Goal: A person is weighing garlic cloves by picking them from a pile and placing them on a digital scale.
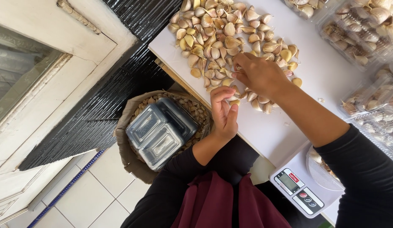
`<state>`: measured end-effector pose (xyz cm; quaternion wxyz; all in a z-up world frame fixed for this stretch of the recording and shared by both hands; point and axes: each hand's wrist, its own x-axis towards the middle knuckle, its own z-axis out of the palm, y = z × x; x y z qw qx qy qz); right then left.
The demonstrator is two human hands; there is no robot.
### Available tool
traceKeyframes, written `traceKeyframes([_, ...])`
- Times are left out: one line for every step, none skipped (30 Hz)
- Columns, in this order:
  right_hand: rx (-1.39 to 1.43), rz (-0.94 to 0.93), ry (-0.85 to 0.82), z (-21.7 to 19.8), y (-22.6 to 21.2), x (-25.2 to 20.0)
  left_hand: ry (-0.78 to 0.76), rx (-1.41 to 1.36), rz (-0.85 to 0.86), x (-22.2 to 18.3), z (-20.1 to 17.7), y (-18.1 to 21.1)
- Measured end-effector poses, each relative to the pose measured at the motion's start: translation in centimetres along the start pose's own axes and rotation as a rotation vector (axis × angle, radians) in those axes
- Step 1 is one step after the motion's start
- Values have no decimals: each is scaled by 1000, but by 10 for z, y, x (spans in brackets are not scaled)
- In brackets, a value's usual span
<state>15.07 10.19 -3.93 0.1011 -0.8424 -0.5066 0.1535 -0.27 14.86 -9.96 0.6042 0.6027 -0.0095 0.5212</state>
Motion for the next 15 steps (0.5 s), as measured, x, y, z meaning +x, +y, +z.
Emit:
traceKeyframes([1, 0, -1, 4, -2, 1, 0, 1, -1, 0, 0, -1])
traceKeyframes([-141, -42, 63, 8, -5, 1, -1, 5, -1, -1, -1, -1])
traceKeyframes([-284, -83, 127, 11, -7, 2, -2, 10, -1, -1, -1, -1])
traceKeyframes([-283, -84, 128, 11, -11, 2, -3, 11, 0, -2, -1, -3])
traceKeyframes([-329, -91, 111, 10, -15, 2, 1, 3, -2, -3, -1, -4])
traceKeyframes([-375, -97, 94, 9, -19, 2, 3, -6, -5, -4, -1, -5])
traceKeyframes([-375, -97, 96, 14, -16, 4, 3, -5, -4, -3, -1, -4])
traceKeyframes([-400, -128, 122, 19, -14, 5, 0, -2, -5, -2, -1, -3])
traceKeyframes([-424, -159, 149, 24, -11, 6, -2, 2, -7, -2, -1, -2])
traceKeyframes([-425, -159, 149, 23, -12, 5, -1, 1, -7, -2, -1, -3])
traceKeyframes([-449, -166, 154, 23, -14, 4, -10, 0, -3, -2, -1, -3])
traceKeyframes([-473, -174, 162, 21, -16, 3, -19, 0, 2, -2, -2, -3])
traceKeyframes([-475, -175, 164, 29, -10, 5, -18, -1, 4, -1, -3, -3])
traceKeyframes([-485, -173, 168, 36, -4, 6, -24, 2, 0, -1, -3, -2])
traceKeyframes([-495, -170, 172, 43, 2, 7, -29, 4, -4, 0, -2, -1])
